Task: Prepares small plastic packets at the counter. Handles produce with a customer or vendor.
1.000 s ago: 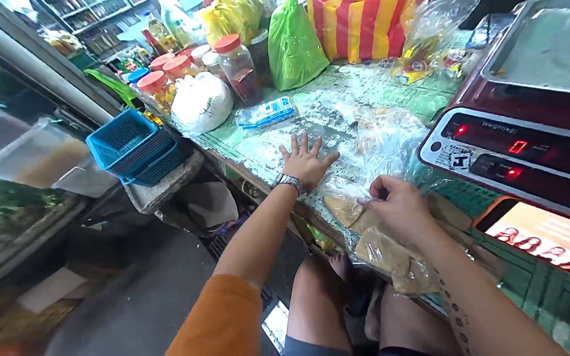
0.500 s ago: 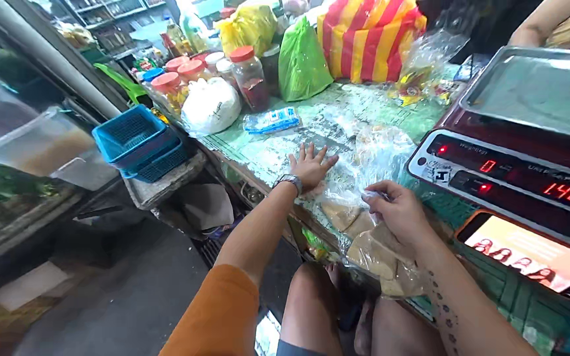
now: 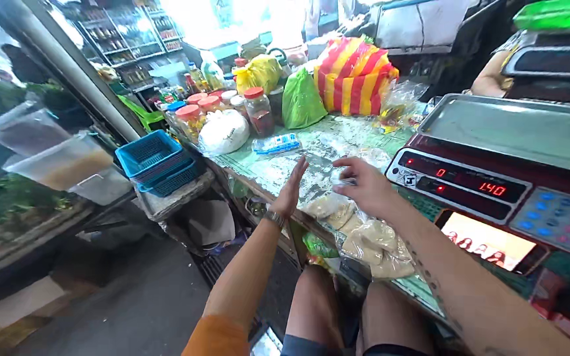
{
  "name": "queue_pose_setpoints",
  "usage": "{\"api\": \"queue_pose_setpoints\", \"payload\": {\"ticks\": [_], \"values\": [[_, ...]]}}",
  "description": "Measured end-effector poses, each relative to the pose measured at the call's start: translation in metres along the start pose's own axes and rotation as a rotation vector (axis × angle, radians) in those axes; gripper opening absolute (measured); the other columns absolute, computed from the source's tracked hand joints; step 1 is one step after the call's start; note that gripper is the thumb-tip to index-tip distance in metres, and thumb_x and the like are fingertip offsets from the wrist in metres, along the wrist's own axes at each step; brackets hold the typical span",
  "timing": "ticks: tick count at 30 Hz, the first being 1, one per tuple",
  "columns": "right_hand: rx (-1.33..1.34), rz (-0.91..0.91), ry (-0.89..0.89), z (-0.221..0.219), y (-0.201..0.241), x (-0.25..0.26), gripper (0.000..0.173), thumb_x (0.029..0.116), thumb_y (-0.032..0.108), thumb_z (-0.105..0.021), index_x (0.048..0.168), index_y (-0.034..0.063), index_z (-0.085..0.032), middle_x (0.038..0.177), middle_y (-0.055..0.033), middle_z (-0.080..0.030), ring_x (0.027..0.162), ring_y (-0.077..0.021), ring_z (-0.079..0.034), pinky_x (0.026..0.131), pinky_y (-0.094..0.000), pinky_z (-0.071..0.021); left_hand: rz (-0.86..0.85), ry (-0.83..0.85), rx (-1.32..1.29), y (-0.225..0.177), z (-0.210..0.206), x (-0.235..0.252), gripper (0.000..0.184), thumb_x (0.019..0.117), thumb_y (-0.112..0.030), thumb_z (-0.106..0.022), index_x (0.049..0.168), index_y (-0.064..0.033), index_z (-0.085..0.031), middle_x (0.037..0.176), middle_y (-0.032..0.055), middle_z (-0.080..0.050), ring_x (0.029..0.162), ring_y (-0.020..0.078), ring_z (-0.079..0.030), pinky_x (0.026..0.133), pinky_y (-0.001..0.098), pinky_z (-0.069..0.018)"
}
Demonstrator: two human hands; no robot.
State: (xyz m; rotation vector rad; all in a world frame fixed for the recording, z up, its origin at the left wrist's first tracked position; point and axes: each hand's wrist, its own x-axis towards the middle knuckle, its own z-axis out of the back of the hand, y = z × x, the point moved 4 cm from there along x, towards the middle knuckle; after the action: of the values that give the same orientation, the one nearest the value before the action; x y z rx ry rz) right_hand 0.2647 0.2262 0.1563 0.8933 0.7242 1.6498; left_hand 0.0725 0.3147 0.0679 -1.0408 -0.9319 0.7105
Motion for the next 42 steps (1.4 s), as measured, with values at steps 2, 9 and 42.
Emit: {"api": "queue_pose_setpoints", "payload": {"ticks": [2, 9, 42], "values": [[-0.230, 0.103, 0.188, -0.014, 0.034, 0.013, 0.034, 0.0982, 0.016, -0.069, 0.132, 0.0092, -0.065, 0.116, -0.0146, -0.069, 0.106, -0.0292, -0.067, 0.095, -0.0539, -0.0540, -0.084, 0.092, -0.033, -0.016, -0.004, -0.039, 0.111, 0.0854, -0.084, -0.048, 0.165, -0.0141, -0.014, 0.169, 0.0045, -0.027, 0.153, 0.0196, -0.030, 0.122, 0.0493, -0.0321], [-0.419, 0.394, 0.361, -0.020, 0.180, -0.021, 0.010, 0.0944, 0.022, -0.076, 0.101, 0.0159, -0.073, 0.096, 0.0000, -0.070, 0.079, -0.0120, -0.065, 0.075, -0.0378, -0.0561, -0.071, 0.153, 0.093, -0.128, 0.027, -0.133, 0.091, 0.0884, -0.020, -0.070, 0.164, -0.0151, -0.021, 0.164, 0.0074, -0.034, 0.146, 0.0179, -0.040, 0.117, 0.0407, -0.0410], [0.356, 0.408, 0.163, 0.086, 0.161, -0.147, 0.013, 0.0940, 0.007, -0.064, 0.086, 0.0163, -0.060, 0.075, 0.0056, -0.060, 0.060, -0.0007, -0.053, 0.053, -0.0137, -0.0461, -0.187, 0.356, -0.407, -0.115, -0.098, -0.197, 0.043, 0.1105, -0.032, -0.040, 0.077, -0.0127, -0.058, 0.061, -0.0061, -0.054, 0.061, 0.0063, -0.057, 0.076, 0.0338, -0.0542]]}}
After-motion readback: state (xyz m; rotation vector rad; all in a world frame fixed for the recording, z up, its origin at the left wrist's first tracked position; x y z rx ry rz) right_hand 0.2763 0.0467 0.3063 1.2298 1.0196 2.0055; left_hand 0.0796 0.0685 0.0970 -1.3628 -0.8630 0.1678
